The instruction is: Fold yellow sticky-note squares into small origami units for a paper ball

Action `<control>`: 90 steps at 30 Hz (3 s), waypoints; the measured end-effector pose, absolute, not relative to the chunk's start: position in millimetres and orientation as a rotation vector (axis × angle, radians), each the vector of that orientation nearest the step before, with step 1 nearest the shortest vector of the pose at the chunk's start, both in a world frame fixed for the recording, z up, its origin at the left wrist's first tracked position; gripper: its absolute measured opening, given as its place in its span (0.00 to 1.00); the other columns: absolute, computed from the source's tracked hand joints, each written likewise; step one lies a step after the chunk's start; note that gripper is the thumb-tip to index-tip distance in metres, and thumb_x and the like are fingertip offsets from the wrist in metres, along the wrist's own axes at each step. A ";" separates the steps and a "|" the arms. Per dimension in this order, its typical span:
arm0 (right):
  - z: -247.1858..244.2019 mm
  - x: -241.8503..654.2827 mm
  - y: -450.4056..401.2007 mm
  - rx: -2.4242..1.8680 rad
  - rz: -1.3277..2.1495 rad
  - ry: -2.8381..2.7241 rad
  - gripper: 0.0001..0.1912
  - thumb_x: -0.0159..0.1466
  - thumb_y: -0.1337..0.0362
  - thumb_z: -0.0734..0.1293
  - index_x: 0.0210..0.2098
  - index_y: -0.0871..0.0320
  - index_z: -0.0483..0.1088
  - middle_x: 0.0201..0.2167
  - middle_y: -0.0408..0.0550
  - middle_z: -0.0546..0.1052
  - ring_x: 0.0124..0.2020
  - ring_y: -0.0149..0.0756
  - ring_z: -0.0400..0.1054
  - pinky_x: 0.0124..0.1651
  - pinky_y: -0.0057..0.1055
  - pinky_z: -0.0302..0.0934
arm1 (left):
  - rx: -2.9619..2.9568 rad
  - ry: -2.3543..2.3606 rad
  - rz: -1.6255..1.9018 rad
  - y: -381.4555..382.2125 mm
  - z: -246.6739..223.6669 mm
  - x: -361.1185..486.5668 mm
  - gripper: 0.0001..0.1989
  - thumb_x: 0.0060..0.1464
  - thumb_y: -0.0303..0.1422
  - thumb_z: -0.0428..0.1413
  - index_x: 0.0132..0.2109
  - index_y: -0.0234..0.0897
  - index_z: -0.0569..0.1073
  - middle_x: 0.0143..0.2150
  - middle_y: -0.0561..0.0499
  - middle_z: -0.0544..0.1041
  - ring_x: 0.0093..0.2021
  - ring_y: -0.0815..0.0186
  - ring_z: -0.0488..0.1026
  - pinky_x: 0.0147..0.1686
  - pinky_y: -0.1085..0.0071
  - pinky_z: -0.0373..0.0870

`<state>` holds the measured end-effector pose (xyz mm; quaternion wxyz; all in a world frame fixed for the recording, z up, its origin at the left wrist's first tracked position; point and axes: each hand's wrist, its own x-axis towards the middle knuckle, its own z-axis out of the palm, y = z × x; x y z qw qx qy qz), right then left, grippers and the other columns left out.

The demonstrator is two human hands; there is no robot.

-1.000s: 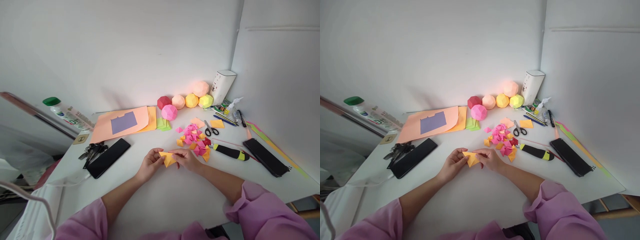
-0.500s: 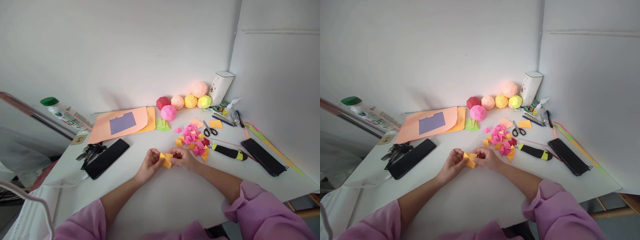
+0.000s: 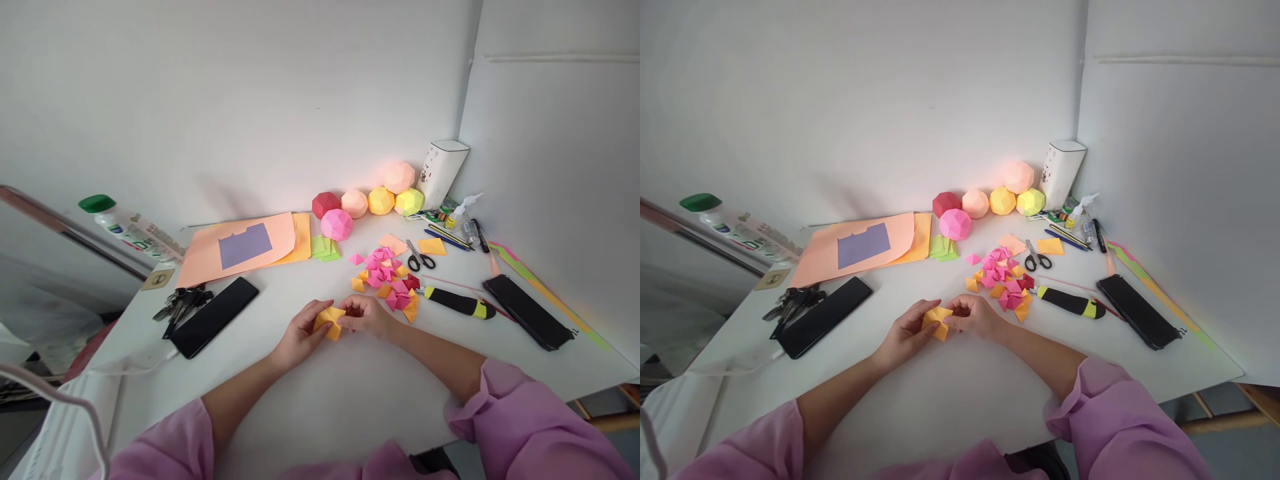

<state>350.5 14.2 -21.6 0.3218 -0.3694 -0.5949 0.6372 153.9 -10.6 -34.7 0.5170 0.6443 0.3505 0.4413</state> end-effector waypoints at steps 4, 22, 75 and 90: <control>-18.4 352.1 13.6 -0.956 1.646 -1.668 0.14 0.55 0.55 0.70 0.32 0.61 0.72 0.24 0.42 0.70 0.25 0.28 0.64 0.28 0.26 0.60 | 1.567 0.801 1.060 -10.3 -36.8 152.2 0.21 0.57 0.32 0.54 0.57 0.49 0.66 0.40 0.50 0.65 0.37 0.67 0.66 0.35 0.70 0.67; -13.2 351.4 11.1 -0.954 1.491 -1.634 0.16 0.57 0.55 0.68 0.22 0.60 0.68 0.21 0.42 0.67 0.20 0.26 0.61 0.23 0.25 0.55 | 1.449 1.061 0.970 -14.3 -35.1 153.5 0.25 0.51 0.40 0.58 0.56 0.37 0.69 0.39 0.47 0.78 0.33 0.64 0.72 0.34 0.68 0.72; -18.6 350.0 11.8 -0.957 1.522 -1.476 0.10 0.52 0.60 0.73 0.29 0.60 0.73 0.23 0.41 0.72 0.19 0.24 0.63 0.22 0.23 0.59 | 1.770 1.027 0.899 -11.2 -22.5 151.4 0.12 0.58 0.37 0.51 0.40 0.36 0.77 0.30 0.49 0.69 0.28 0.69 0.65 0.28 0.73 0.62; -19.6 350.3 12.7 -0.961 1.547 -1.480 0.11 0.52 0.58 0.73 0.27 0.61 0.73 0.22 0.41 0.69 0.20 0.25 0.61 0.22 0.24 0.57 | 1.735 1.021 0.891 -12.2 -21.2 151.8 0.13 0.58 0.38 0.51 0.35 0.34 0.76 0.29 0.50 0.68 0.26 0.70 0.64 0.26 0.74 0.61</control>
